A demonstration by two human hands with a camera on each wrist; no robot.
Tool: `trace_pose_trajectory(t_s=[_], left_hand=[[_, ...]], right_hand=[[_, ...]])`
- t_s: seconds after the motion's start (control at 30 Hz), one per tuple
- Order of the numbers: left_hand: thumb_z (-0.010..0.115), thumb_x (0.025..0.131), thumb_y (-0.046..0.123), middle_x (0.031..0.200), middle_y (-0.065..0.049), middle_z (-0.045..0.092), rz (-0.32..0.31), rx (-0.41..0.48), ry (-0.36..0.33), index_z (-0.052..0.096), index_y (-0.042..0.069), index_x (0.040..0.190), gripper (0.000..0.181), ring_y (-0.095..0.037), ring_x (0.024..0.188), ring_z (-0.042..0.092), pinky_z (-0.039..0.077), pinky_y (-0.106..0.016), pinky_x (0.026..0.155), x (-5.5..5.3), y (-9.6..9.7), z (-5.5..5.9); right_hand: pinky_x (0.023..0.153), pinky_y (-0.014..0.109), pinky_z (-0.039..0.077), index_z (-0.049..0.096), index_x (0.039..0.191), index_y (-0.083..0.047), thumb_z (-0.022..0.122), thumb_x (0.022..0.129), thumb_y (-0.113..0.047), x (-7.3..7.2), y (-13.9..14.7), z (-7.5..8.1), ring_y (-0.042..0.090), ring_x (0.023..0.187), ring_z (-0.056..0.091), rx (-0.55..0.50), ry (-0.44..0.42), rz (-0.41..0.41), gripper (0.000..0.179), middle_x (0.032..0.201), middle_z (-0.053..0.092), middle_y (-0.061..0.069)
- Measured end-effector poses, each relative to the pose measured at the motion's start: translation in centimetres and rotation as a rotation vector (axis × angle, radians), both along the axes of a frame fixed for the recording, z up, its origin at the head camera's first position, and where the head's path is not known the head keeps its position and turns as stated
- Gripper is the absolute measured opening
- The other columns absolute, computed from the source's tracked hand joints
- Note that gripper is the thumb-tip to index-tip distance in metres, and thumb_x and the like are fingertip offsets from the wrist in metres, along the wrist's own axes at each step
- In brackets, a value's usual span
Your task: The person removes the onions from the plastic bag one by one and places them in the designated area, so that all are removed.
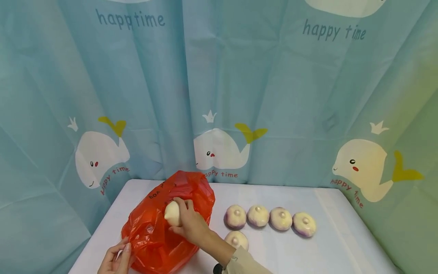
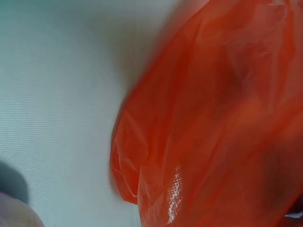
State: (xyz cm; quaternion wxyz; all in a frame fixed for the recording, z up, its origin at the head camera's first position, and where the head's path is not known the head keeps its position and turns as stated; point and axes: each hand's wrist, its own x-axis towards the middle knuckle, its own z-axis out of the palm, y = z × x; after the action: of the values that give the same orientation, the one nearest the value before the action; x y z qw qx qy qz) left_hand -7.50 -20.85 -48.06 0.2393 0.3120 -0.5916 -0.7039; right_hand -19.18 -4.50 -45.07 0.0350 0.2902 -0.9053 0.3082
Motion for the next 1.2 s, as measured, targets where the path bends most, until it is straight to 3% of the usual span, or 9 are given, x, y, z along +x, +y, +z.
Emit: trace_pose_trajectory(t_s=[0.1,0.2,0.33,0.47,0.67,0.83,0.97,1.2], left_hand=[[0.056,0.095,0.023,0.111,0.01,0.05,0.0,0.001,-0.007,0.049,-0.001,0.113,0.032,0.016,0.076,0.055,0.047,-0.011,0.07,0.1,0.0,0.0],[0.058,0.094,0.02,0.104,0.016,0.054,-0.008,0.036,0.038,0.05,-0.002,0.109,0.027,0.013,0.077,0.057,0.049,-0.011,0.067,0.1,-0.2,-0.1],[0.059,0.093,0.014,0.095,0.021,0.058,-0.006,0.066,0.1,0.052,-0.004,0.103,0.021,0.01,0.076,0.059,0.05,-0.012,0.063,0.1,-0.4,-0.2],[0.057,0.094,0.012,0.095,0.02,0.057,-0.007,0.059,0.098,0.051,-0.004,0.103,0.019,0.01,0.076,0.059,0.05,-0.011,0.062,0.0,-0.4,-0.4],[0.056,0.094,0.013,0.097,0.018,0.056,-0.01,0.053,0.074,0.05,-0.004,0.104,0.02,0.01,0.076,0.059,0.049,-0.011,0.063,-0.1,-0.1,-0.3],[0.056,0.095,0.015,0.097,0.021,0.053,-0.011,0.006,0.027,0.049,-0.004,0.106,0.023,0.013,0.075,0.057,0.048,-0.01,0.065,0.0,0.1,-0.1],[0.054,0.096,0.012,0.096,0.022,0.053,-0.013,0.01,0.036,0.048,-0.005,0.105,0.021,0.013,0.075,0.057,0.048,-0.01,0.065,0.0,0.0,-0.1],[0.056,0.094,0.012,0.095,0.02,0.057,-0.026,0.043,0.066,0.05,-0.005,0.104,0.02,0.01,0.076,0.059,0.05,-0.011,0.063,-0.2,-0.1,-0.2]], right_hand=[[0.064,0.027,0.054,0.033,0.138,-0.017,0.081,0.075,-0.034,0.3,0.2,0.1,0.017,0.067,0.059,-0.033,-0.004,-0.045,0.081,0.109,0.047,0.008],[0.065,0.027,0.054,0.032,0.138,-0.014,0.08,0.075,-0.034,0.6,0.5,0.1,0.016,0.068,0.058,-0.075,-0.007,-0.063,0.081,0.108,0.048,0.008],[0.071,0.028,0.054,0.029,0.139,-0.012,0.079,0.076,-0.034,0.8,1.1,-0.2,0.016,0.078,0.06,-0.154,-0.019,-0.055,0.084,0.112,0.052,0.007],[0.078,0.028,0.052,0.028,0.138,-0.012,0.079,0.076,-0.034,1.3,1.7,-0.4,0.013,0.091,0.06,-0.263,-0.022,-0.035,0.083,0.116,0.056,0.005],[0.088,0.025,0.047,0.036,0.133,-0.007,0.077,0.079,-0.027,2.2,2.4,-0.6,0.012,0.105,0.053,-0.377,0.139,0.044,0.071,0.124,0.048,0.004],[0.088,0.027,0.048,0.032,0.138,-0.008,0.076,0.079,-0.025,2.9,3.3,-0.5,0.013,0.105,0.053,-0.447,0.212,0.059,0.076,0.124,0.045,0.004],[0.091,0.031,0.046,0.028,0.14,-0.005,0.076,0.078,-0.019,3.3,4.3,-0.5,0.016,0.109,0.052,-0.515,0.173,0.061,0.079,0.127,0.044,0.007],[0.074,0.027,0.051,0.034,0.137,-0.007,0.074,0.082,-0.017,4.4,6.2,-0.4,0.016,0.098,0.053,-0.705,-0.078,0.005,0.069,0.132,0.041,0.007]])
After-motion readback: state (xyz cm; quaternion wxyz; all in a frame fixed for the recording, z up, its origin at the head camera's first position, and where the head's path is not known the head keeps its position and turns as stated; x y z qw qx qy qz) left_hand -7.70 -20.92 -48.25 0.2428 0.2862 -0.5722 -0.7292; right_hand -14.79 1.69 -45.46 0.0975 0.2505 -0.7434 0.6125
